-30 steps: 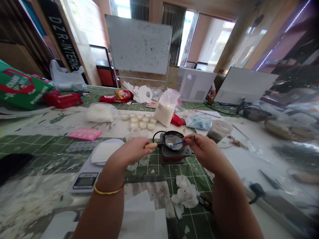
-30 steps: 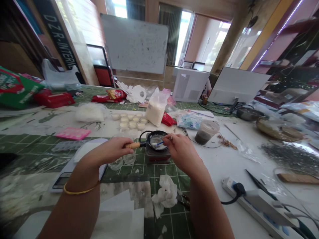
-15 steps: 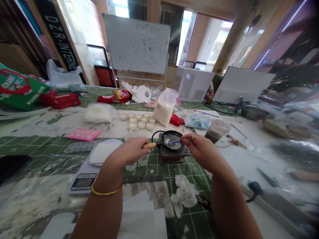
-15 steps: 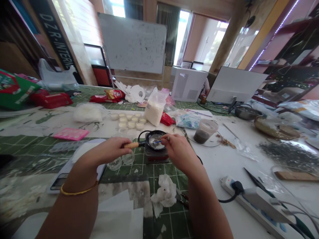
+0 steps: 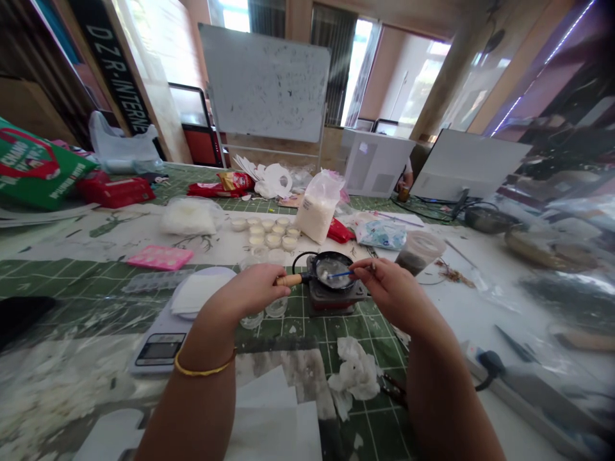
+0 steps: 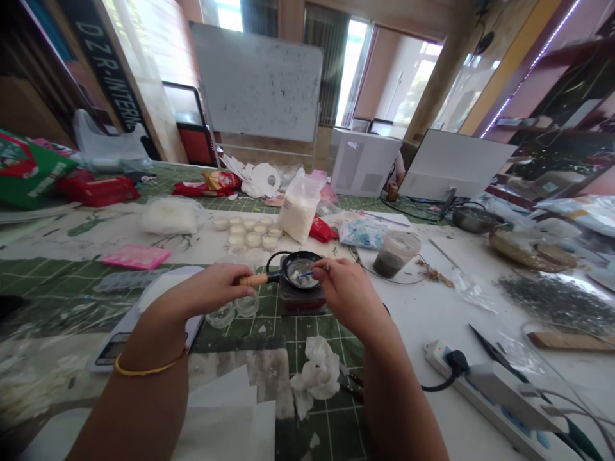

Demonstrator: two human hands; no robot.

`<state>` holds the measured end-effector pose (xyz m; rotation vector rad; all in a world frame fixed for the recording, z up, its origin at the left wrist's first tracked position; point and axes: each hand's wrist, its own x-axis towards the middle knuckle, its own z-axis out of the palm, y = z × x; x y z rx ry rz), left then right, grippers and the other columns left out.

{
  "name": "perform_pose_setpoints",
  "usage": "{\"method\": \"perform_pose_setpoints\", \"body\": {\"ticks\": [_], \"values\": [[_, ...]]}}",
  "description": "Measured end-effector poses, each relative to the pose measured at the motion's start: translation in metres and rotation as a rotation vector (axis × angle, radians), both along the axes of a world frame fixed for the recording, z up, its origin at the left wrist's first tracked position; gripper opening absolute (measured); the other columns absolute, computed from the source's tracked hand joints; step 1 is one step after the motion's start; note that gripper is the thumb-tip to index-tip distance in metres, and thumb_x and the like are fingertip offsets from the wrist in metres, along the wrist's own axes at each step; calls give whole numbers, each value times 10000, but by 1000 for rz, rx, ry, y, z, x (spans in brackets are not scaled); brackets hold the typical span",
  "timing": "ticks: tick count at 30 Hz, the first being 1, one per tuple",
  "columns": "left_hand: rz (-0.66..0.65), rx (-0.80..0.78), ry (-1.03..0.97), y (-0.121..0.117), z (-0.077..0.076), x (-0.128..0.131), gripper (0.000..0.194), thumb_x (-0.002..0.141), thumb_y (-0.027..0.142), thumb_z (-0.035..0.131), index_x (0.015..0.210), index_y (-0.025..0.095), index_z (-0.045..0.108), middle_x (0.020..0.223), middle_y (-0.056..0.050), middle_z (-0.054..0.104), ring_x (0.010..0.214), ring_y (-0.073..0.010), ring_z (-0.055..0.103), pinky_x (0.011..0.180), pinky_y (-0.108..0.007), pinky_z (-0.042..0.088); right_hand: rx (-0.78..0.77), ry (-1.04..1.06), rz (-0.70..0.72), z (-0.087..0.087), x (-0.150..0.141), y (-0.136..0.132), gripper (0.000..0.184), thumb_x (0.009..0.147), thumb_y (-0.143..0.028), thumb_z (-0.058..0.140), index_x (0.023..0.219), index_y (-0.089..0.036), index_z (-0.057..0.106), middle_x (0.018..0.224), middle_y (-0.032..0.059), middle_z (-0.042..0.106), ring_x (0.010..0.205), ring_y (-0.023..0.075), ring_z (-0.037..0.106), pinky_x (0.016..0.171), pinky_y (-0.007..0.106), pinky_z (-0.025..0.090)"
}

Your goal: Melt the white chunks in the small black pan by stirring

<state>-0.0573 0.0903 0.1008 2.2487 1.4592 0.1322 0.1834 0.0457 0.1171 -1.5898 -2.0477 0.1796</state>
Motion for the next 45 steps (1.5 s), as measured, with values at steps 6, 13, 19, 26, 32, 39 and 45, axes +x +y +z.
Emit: {"method": "perform_pose_setpoints", "body": {"ticks": [6,13,19,26,32,39,45], "values": [[-1,-1,-3,0,0,-1,218,738,399,454,682,192,495,705,-13,574,642,-160,512,530,-257,300,30,55,-13,-1,-1,0,265,859,-338,395,953,-233,619,881,38,670,833,180,594,716,293,422],[4,5,6,-2,3,2,214,752,391,439,698,194,503,719,-16,576,644,-159,508,530,-257,303,44,72,-56,-1,3,0,275,858,-355,393,943,-226,621,848,33,676,791,176,599,722,301,420],[9,-4,12,-3,4,3,205,751,383,446,707,192,508,726,-18,580,647,-157,511,535,-256,309,9,62,6,-1,-1,1,266,855,-329,399,932,-230,633,847,35,676,798,173,600,722,295,425],[2,6,7,-2,2,2,198,753,371,433,698,191,496,714,-15,573,641,-154,505,532,-256,301,-7,52,32,-2,-1,0,260,852,-320,409,918,-222,641,868,35,676,807,176,599,714,298,429],[7,-4,7,-1,1,3,199,746,379,447,708,192,504,706,-11,567,630,-148,500,528,-256,297,-5,77,23,-4,1,1,264,855,-349,408,950,-232,625,853,27,683,790,172,603,699,291,423],[0,7,9,-2,1,3,226,764,392,435,706,186,508,717,-19,568,631,-146,492,525,-258,292,47,3,-132,-5,14,10,275,857,-358,386,880,-213,619,789,35,684,765,192,600,675,302,407],[2,6,15,-2,1,4,229,773,390,427,707,186,506,713,-20,568,623,-144,489,526,-255,292,-7,-34,-20,-5,10,12,270,856,-321,389,942,-224,626,872,36,684,839,191,600,711,298,415]]}}
